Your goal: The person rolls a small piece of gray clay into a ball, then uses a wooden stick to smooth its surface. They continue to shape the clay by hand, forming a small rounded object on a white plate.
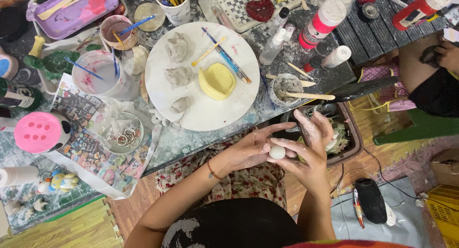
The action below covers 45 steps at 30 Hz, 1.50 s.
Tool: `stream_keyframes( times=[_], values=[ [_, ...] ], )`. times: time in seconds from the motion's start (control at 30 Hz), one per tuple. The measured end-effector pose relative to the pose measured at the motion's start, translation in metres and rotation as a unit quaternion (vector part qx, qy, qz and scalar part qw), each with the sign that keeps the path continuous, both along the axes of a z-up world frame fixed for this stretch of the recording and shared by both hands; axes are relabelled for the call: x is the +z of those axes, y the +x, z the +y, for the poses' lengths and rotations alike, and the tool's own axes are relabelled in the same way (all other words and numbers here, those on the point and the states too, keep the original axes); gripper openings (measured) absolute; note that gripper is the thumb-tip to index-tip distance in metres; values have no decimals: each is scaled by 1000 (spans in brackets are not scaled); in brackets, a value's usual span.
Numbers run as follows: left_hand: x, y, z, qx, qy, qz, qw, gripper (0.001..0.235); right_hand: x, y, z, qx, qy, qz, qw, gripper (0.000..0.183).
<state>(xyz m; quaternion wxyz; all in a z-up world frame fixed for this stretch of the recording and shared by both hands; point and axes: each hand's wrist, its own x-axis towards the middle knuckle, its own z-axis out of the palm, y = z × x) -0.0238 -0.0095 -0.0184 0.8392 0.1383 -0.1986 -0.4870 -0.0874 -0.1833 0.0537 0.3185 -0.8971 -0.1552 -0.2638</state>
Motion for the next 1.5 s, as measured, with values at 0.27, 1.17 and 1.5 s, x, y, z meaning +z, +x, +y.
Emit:
stream_keyframes(
  times=[0.27, 1.17, 1.5],
  values=[
    [6, -1, -4, 26, 10, -26, 999, 98, 6, -2, -2, 4, -12, 31, 999, 49],
    [19, 4, -3, 16, 2, -9, 1000, 96, -5, 0, 4, -15, 10, -13, 1000, 49],
    [45, 5, -9, 105, -9, 144, 984, 74, -14, -2, 19, -48, -29, 48, 997, 69]
  ],
)
